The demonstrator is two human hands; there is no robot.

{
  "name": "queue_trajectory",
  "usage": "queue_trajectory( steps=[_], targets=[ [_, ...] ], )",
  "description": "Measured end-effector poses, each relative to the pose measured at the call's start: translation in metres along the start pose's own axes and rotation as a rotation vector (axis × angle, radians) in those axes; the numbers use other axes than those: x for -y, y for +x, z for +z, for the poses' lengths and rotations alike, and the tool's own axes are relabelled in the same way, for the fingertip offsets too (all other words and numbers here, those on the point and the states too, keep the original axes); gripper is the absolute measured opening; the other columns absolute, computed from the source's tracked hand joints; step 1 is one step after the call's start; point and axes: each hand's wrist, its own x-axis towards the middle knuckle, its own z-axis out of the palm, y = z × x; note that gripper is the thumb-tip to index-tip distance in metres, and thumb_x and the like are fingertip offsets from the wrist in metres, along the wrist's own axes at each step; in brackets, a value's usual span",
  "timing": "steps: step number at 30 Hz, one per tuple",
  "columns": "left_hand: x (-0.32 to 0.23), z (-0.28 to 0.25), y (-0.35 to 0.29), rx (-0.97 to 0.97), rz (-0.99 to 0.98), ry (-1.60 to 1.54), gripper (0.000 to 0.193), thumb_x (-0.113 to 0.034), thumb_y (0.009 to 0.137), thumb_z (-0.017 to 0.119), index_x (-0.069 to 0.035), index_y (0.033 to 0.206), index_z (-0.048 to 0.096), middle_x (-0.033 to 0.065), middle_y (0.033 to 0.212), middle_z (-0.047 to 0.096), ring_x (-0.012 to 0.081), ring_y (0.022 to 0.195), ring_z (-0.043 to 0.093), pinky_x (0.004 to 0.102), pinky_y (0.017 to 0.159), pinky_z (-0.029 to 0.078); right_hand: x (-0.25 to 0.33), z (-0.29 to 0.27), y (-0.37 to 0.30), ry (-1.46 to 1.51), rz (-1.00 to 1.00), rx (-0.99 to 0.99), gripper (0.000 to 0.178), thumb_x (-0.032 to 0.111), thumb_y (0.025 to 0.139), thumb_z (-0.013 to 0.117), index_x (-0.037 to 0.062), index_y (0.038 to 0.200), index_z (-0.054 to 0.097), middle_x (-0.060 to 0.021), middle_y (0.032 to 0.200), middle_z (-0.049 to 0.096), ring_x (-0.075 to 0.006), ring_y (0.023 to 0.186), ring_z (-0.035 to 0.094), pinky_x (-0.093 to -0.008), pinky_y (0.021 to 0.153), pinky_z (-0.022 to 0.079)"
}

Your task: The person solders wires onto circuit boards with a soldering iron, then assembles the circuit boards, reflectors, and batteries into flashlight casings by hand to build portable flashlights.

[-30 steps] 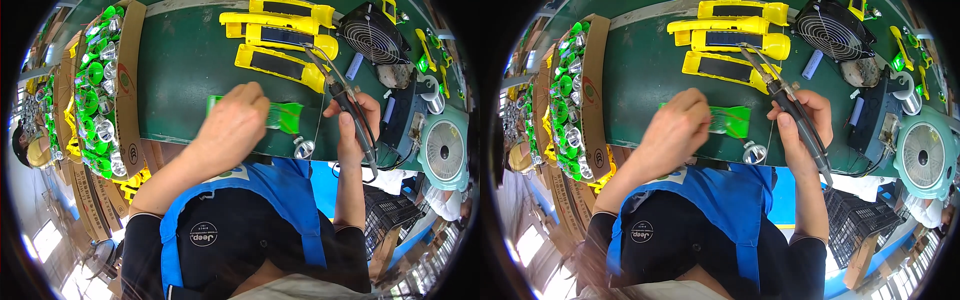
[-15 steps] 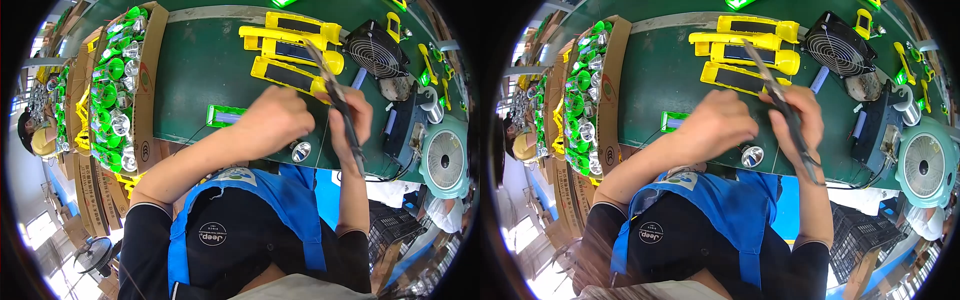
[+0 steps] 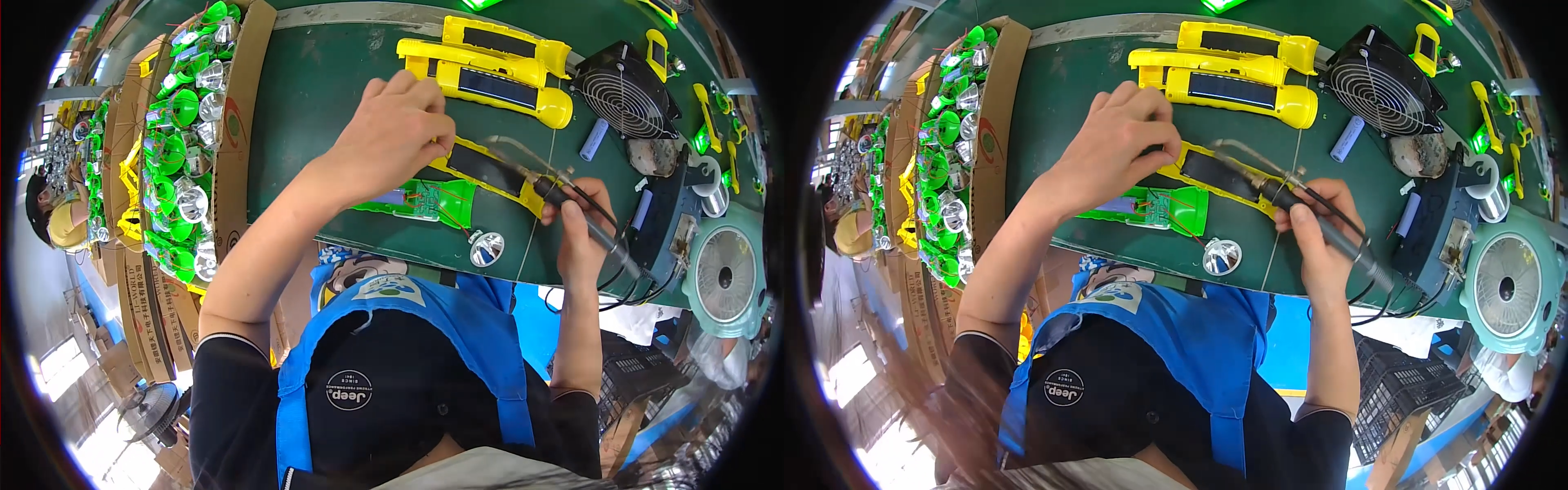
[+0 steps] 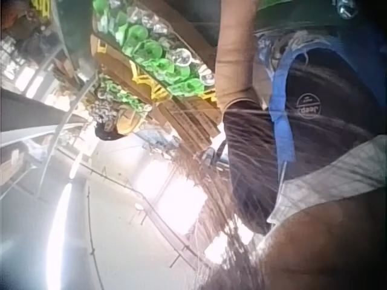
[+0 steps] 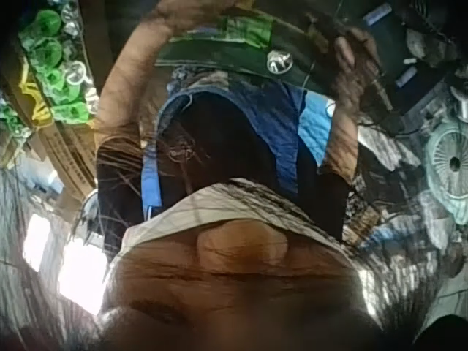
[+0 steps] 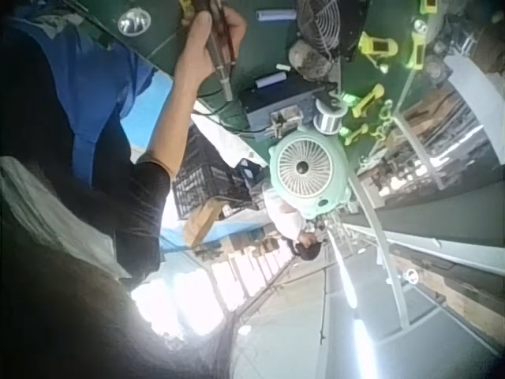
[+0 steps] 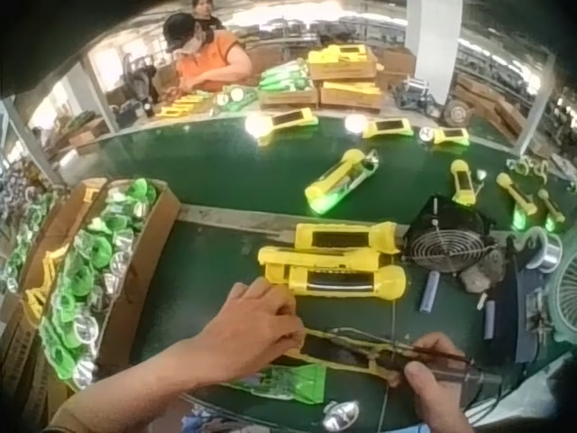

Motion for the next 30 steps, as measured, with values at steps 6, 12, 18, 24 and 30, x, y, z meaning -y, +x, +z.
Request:
queue_trajectory(
  steps=[6, 12, 18, 24, 30],
  targets=[
    [0.009, 0.012, 0.013, 0.154, 0.140, 0.182, 0.005, -0.015, 0.079, 0.064, -0.012, 0.075, 0.064, 0.0014, 0.088, 0.052, 0.0173, 0.092, 0.050, 0.0333, 0.083, 0.033, -0.005, 0.004, 0.018, 0.008, 0.270, 0.061, 0.020, 0.012, 0.087, 0.061, -0.0040, 0.097, 0.055, -0.0125, 0.073, 0.063, -0.0139, 0.061, 0.060, -0.0232, 0.055, 0.049],
    [0.007, 0.015, 0.015, 0.175, 0.184, 0.265, 0.006, -0.015, 0.079, 0.063, -0.011, 0.074, 0.065, 0.0000, 0.087, 0.052, 0.0142, 0.092, 0.051, 0.0340, 0.083, 0.034, 0.003, 0.007, 0.018, -0.116, 0.276, 0.060, 0.028, 0.021, 0.085, 0.065, -0.0023, 0.096, 0.055, -0.0114, 0.070, 0.062, -0.0137, 0.056, 0.059, -0.0228, 0.051, 0.047],
    [0.010, 0.013, 0.017, 0.168, 0.186, 0.272, 0.005, -0.013, 0.077, 0.064, -0.011, 0.073, 0.064, -0.0004, 0.084, 0.053, 0.0137, 0.090, 0.051, 0.0345, 0.081, 0.034, -0.001, 0.010, 0.021, -0.106, 0.268, 0.072, 0.027, 0.019, 0.085, 0.065, -0.0031, 0.096, 0.055, -0.0112, 0.071, 0.062, -0.0138, 0.057, 0.060, -0.0233, 0.052, 0.048],
    [0.017, 0.013, 0.016, 0.161, 0.202, 0.273, 0.004, -0.012, 0.077, 0.064, -0.011, 0.073, 0.064, -0.0006, 0.082, 0.052, 0.0139, 0.090, 0.051, 0.0343, 0.080, 0.034, -0.003, 0.015, 0.024, -0.123, 0.272, 0.071, 0.029, 0.021, 0.085, 0.066, -0.0030, 0.096, 0.054, -0.0113, 0.071, 0.062, -0.0142, 0.056, 0.059, -0.0241, 0.052, 0.048],
    [0.013, 0.016, 0.018, 0.174, 0.211, 0.293, 0.004, -0.012, 0.077, 0.064, -0.011, 0.073, 0.064, -0.0004, 0.081, 0.052, 0.0139, 0.089, 0.051, 0.0343, 0.080, 0.034, -0.012, -0.005, 0.003, 0.043, 0.144, -0.018, 0.026, 0.014, 0.087, 0.062, -0.0051, 0.101, 0.051, -0.0171, 0.082, 0.065, -0.0210, 0.067, 0.065, -0.0317, 0.067, 0.055]
  ],
)
